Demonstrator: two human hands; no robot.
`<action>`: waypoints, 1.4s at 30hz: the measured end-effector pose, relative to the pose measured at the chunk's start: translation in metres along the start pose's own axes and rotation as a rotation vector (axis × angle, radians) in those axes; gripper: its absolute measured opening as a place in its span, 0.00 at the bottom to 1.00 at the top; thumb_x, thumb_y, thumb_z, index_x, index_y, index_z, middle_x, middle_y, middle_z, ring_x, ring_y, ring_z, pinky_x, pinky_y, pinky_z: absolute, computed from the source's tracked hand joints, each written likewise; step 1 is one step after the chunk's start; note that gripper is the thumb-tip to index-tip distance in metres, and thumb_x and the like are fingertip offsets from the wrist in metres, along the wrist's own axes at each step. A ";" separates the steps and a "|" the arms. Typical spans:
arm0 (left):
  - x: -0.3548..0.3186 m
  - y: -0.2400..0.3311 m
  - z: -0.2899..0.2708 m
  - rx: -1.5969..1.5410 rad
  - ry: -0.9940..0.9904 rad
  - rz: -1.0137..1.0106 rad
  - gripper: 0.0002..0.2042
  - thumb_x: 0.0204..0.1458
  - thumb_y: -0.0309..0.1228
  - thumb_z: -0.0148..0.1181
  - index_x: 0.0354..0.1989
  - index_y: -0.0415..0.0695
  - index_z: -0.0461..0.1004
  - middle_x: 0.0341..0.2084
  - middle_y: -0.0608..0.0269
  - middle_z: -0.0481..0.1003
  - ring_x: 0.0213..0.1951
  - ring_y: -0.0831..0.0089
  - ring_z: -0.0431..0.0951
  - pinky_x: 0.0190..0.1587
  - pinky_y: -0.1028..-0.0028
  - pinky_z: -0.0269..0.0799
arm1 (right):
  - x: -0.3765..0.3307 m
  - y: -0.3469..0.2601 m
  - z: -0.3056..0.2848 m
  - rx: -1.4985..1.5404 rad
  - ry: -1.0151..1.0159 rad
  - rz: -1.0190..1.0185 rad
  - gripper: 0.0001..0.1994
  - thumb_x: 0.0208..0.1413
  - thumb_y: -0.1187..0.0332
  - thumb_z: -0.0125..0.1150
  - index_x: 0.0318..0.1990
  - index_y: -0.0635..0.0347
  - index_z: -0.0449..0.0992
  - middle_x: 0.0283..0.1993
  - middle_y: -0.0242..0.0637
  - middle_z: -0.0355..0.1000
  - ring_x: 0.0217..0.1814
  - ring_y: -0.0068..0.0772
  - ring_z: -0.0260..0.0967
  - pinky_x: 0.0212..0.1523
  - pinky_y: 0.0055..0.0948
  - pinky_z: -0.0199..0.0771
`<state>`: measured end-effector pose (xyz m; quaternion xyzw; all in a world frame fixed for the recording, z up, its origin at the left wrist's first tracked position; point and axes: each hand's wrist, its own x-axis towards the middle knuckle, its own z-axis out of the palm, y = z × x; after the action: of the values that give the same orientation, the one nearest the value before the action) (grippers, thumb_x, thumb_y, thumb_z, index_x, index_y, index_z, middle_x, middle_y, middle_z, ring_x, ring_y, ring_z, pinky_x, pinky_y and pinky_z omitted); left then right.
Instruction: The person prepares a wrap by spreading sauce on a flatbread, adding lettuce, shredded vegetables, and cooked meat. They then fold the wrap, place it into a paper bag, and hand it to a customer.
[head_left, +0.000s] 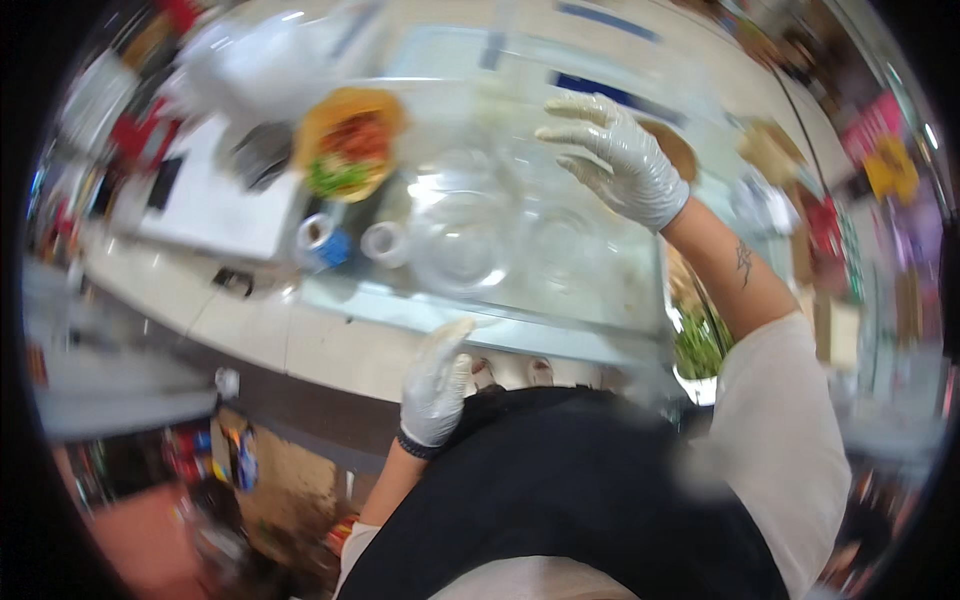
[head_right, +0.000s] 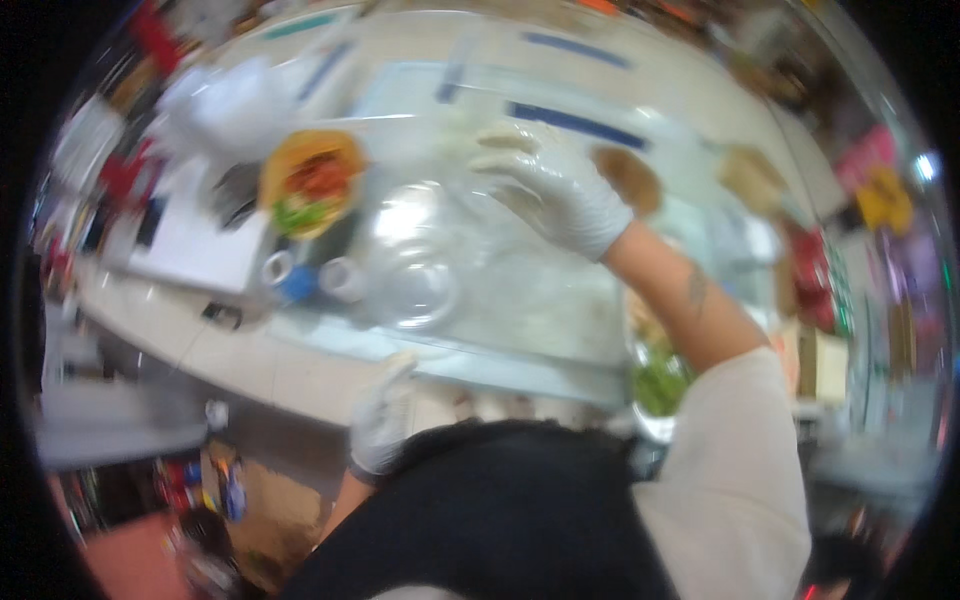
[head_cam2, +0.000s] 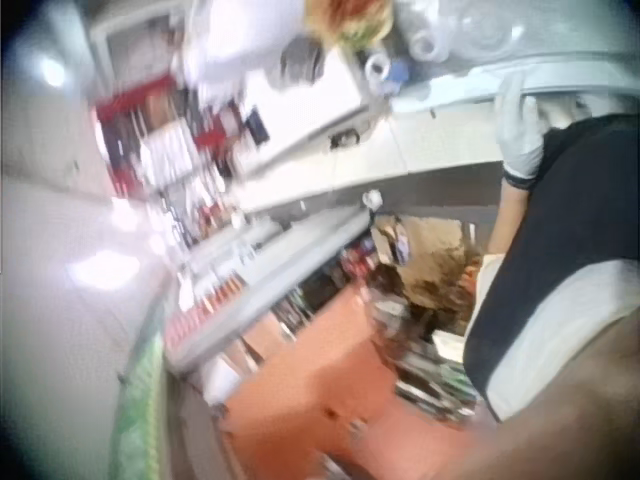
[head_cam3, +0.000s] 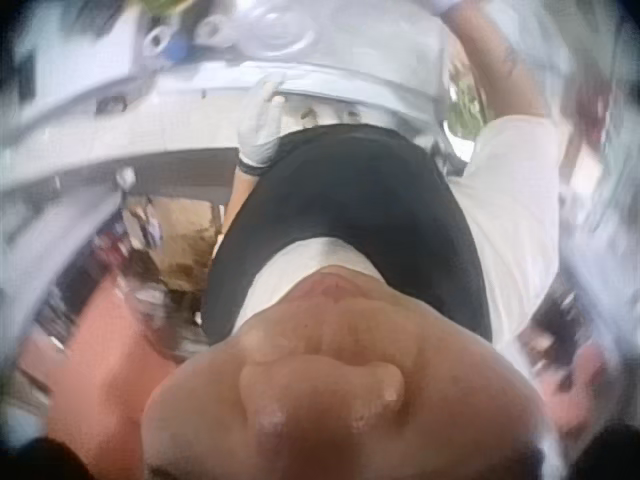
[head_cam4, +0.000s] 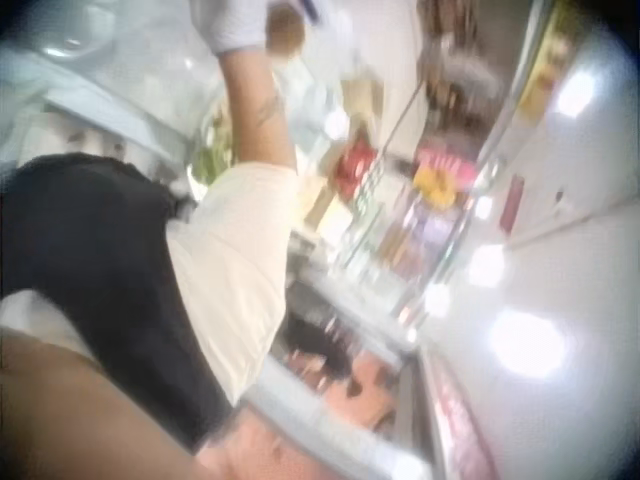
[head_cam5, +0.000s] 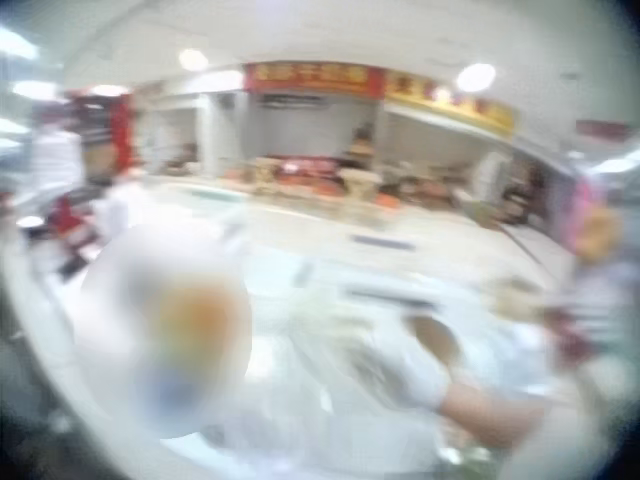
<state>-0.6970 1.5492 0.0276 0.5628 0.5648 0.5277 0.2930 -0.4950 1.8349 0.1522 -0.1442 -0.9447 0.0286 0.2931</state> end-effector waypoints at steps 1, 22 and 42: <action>-0.001 -0.003 0.004 0.002 0.002 0.060 0.15 0.61 0.23 0.53 0.56 0.34 0.74 0.53 0.44 0.75 0.57 0.53 0.74 0.61 0.62 0.67 | -0.016 -0.005 -0.025 -0.063 -0.011 0.037 0.20 0.53 0.79 0.67 0.53 0.52 0.79 0.61 0.42 0.70 0.64 0.46 0.67 0.63 0.39 0.69; 0.078 0.133 0.249 -0.045 -0.524 0.380 0.13 0.61 0.22 0.50 0.52 0.35 0.75 0.47 0.50 0.77 0.49 0.60 0.76 0.56 0.62 0.70 | -0.581 -0.059 -0.244 -0.438 0.615 1.510 0.13 0.59 0.68 0.61 0.50 0.59 0.80 0.50 0.43 0.78 0.52 0.39 0.75 0.56 0.34 0.73; 0.110 0.203 0.647 0.039 -1.346 0.039 0.11 0.59 0.31 0.55 0.48 0.42 0.68 0.45 0.56 0.74 0.31 0.76 0.74 0.34 0.75 0.74 | -0.618 -0.050 -0.268 1.303 1.532 1.271 0.19 0.68 0.52 0.51 0.51 0.60 0.71 0.40 0.32 0.73 0.27 0.16 0.63 0.25 0.14 0.67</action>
<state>-0.0540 1.7865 0.0687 0.7842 0.2582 0.0566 0.5614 0.1288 1.6006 0.0434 -0.3901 -0.0902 0.5502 0.7328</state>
